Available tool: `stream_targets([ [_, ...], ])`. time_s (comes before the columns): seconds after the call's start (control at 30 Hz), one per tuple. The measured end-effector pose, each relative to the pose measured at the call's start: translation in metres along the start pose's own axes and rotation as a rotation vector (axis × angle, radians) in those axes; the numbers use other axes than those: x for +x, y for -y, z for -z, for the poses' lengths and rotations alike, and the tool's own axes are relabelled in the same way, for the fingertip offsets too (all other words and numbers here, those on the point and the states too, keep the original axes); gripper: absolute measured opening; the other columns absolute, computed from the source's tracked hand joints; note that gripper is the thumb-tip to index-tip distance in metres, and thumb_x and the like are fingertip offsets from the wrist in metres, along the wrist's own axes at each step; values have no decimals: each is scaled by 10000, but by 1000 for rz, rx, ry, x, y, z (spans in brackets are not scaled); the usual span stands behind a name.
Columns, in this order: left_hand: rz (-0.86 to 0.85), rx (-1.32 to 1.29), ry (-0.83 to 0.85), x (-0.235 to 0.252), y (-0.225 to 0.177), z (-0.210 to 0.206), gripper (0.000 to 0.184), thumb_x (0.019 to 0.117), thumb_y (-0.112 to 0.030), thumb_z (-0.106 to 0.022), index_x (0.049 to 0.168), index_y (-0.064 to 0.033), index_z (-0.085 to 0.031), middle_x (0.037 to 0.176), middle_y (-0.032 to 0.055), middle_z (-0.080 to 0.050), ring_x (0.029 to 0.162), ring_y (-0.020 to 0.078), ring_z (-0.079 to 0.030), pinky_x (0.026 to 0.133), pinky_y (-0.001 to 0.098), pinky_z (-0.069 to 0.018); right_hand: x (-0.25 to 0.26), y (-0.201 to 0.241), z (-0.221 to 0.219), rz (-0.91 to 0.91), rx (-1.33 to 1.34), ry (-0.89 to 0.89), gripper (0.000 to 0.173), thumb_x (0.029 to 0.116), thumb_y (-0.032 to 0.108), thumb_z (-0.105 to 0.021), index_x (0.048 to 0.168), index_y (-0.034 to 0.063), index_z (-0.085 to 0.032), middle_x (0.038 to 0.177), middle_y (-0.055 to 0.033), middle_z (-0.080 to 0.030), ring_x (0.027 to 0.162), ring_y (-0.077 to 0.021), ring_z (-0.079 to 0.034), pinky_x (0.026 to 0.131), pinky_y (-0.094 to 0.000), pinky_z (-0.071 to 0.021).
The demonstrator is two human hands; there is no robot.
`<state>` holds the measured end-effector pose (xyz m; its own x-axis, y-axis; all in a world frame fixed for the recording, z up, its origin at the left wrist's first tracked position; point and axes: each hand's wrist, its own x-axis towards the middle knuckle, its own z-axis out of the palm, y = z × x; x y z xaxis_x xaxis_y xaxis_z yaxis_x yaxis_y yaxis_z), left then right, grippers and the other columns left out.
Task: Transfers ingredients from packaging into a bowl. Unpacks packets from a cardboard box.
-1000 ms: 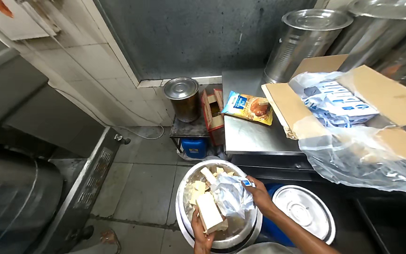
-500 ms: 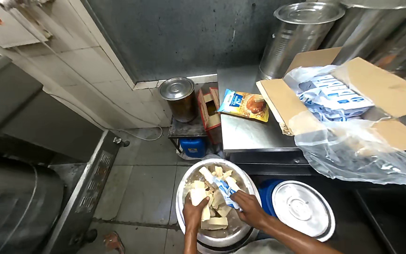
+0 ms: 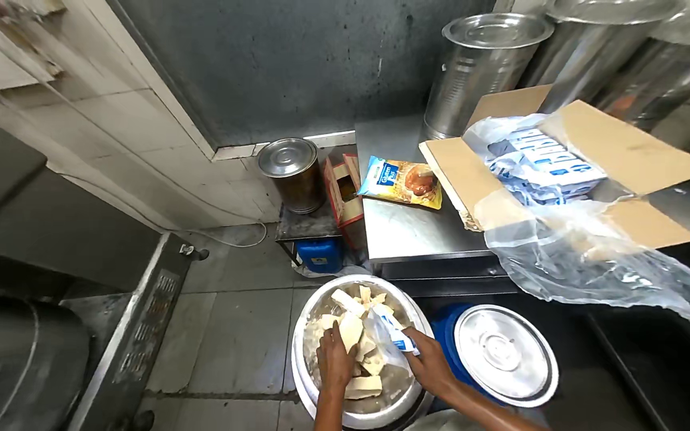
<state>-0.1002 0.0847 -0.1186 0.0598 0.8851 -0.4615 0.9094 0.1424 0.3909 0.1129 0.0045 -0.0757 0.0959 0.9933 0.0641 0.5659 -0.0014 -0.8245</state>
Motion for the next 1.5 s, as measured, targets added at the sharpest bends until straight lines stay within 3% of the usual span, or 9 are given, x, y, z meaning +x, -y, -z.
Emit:
stream_targets([
  [0.17, -68, -191, -307, -20, -9, -12, 694, 935, -358, -692, 1497, -11, -478, 1535, 231, -456, 1426, 410, -426, 1184, 533, -344, 13, -6, 2, -303, 290, 113, 382, 1005, 88, -509, 1354, -46, -587, 1292, -208, -650, 1211, -239, -629, 1071, -405, -493],
  [0.27, -64, -539, -437, -44, -31, -2, 571, 988, -305, -646, 1419, 51, -528, 1444, 266, -524, 1316, 406, -534, 1098, 541, -444, 19, -4, 3, -421, 571, -12, 307, 1029, 78, -497, 1284, -47, -614, 1201, -153, -667, 1079, -138, -649, 964, -320, -539],
  [0.4, 164, -974, -227, -66, -46, 2, 805, 926, -246, -760, 1562, -13, -325, 1526, 270, -432, 1391, 388, -455, 1124, 546, -405, 21, 4, 8, -581, 801, -87, 309, 1070, 118, -480, 1318, -39, -574, 1141, -130, -657, 975, -122, -659, 863, -316, -570],
  [0.67, 102, -972, -585, -66, -39, -5, 360, 809, 83, -769, 1153, 69, -662, 1045, 191, -711, 949, 222, -700, 873, 391, -585, 16, -33, 5, -52, 14, -5, 297, 958, 45, -559, 1210, -71, -665, 1115, -246, -707, 1060, -371, -697, 963, -527, -539],
  [0.87, -15, -943, -465, -51, -27, -8, 164, 819, 32, -782, 964, 45, -705, 849, 111, -728, 781, 138, -708, 769, 319, -605, 11, -39, -4, 276, -109, 308, 354, 929, 176, -709, 1206, -40, -668, 1135, -237, -685, 1041, -380, -690, 886, -525, -570],
  [1.13, 223, -469, -389, -42, -6, -15, 152, 934, -70, -700, 1054, 18, -733, 1002, 213, -728, 980, 370, -698, 921, 573, -527, 28, -40, -13, 342, -28, -159, 131, 743, 2, -665, 871, 27, -684, 892, -129, -678, 778, -245, -689, 670, -380, -594],
  [1.3, 206, -561, -367, -45, -5, -17, 388, 850, 14, -741, 1230, 32, -660, 1133, 255, -694, 1031, 395, -687, 932, 577, -537, 16, -40, -14, 515, -135, -108, 170, 724, -1, -684, 886, 53, -681, 913, -124, -678, 754, -232, -693, 605, -363, -590],
  [1.4, 186, -681, -389, -46, -2, -21, 385, 888, -30, -749, 1255, 15, -646, 1060, 203, -714, 848, 312, -721, 762, 505, -606, 17, -41, -14, 418, -69, -160, 153, 724, 2, -655, 873, 25, -685, 928, -145, -675, 774, -245, -689, 647, -375, -596],
  [1.5, 143, -626, -348, -51, -3, -18, 355, 901, -100, -759, 1206, 57, -668, 1070, 211, -711, 895, 307, -713, 846, 495, -587, 18, -30, -2, 362, -6, 188, 206, 799, -40, -674, 998, 6, -698, 1082, -194, -664, 885, -311, -696, 729, -456, -601],
])
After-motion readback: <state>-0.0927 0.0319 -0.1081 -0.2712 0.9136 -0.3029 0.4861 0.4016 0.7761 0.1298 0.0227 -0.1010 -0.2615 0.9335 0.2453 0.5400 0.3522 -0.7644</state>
